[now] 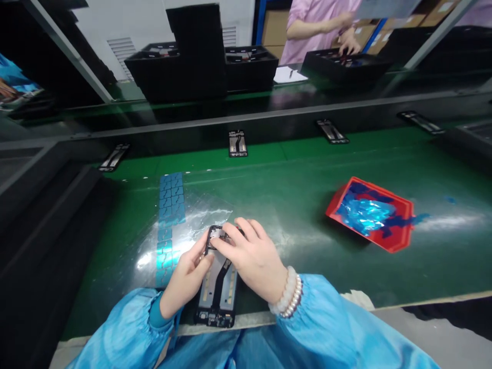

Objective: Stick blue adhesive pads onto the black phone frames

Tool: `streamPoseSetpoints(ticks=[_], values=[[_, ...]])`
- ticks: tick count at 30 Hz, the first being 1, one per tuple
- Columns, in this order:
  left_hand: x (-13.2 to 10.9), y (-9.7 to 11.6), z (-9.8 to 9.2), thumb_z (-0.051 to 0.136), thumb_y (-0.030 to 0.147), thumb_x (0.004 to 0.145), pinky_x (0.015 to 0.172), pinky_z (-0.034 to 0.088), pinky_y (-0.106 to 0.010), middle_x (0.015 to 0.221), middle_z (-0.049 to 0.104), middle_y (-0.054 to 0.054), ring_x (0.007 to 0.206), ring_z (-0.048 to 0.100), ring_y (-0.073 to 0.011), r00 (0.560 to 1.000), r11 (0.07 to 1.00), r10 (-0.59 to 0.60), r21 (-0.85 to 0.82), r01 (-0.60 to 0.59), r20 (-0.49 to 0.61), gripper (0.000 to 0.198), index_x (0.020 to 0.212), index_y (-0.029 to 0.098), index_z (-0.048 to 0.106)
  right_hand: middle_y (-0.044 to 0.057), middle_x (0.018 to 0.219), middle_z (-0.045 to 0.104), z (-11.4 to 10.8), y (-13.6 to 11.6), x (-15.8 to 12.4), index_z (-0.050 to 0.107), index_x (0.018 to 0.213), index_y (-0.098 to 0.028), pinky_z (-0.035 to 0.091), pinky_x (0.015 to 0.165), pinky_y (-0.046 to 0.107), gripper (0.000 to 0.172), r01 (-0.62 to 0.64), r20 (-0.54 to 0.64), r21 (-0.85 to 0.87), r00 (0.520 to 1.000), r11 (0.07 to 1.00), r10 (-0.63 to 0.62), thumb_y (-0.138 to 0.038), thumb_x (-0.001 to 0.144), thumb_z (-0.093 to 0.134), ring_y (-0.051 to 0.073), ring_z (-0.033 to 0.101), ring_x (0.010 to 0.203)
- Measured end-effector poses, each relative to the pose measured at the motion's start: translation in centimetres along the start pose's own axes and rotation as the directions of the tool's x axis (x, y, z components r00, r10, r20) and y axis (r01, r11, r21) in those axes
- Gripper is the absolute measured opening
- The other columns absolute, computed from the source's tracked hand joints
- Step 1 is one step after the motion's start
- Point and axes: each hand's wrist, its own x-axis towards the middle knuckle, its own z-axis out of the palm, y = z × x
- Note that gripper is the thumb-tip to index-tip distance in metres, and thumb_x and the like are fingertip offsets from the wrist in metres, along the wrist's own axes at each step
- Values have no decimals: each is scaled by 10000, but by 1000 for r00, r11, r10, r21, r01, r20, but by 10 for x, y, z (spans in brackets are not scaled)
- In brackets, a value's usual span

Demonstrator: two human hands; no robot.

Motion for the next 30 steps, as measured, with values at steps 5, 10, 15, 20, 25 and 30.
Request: streamPoseSetpoints(ticks=[5,10,15,20,25,30], values=[[-1,-1,0,492,200,828,979,438,-355,1147,655,-80,970,630,-201,998,998,-54,14,54,-16,540,1360,164,407,70,1061,570,4,-3,-9,611,1096,-237,379,884,384,300,-32,51,65,998,997,28,-142,868,440,236,417,1034],[-2,-3,5,521,213,814,969,454,-371,1070,686,-65,989,625,-215,997,997,-72,-30,73,11,523,1332,179,452,64,1019,576,1,7,-15,616,1087,-261,384,896,428,379,49,62,124,996,991,-57,-64,834,414,240,419,1036],[-1,1,7,549,276,814,993,439,-376,1132,665,-60,1138,557,-242,994,989,-99,-117,93,-42,526,1326,197,459,61,1015,568,-9,17,-16,637,1020,-289,422,884,440,365,-61,102,314,994,948,30,-73,846,400,226,463,1046],[5,12,-3,516,314,857,1055,362,-314,1352,508,-67,1274,427,-211,978,966,-62,-258,8,-200,567,1384,189,351,91,1036,576,-4,20,-19,447,1258,-219,534,720,343,420,-468,396,673,882,573,254,-298,851,512,183,590,877],[8,13,-20,539,375,851,1063,347,-320,1514,221,-56,1337,321,-216,964,952,-22,-300,-61,-266,771,1449,297,60,-56,598,503,25,36,40,533,1051,-153,376,357,171,269,-764,758,596,637,247,141,-349,882,460,54,423,405],[8,-1,-22,485,345,881,1068,340,-391,1486,299,-46,1309,374,-238,935,999,27,-17,-35,-353,538,1386,323,299,27,857,612,74,109,167,565,1035,-120,500,578,235,220,-813,657,398,576,425,486,-271,909,466,96,583,652]])
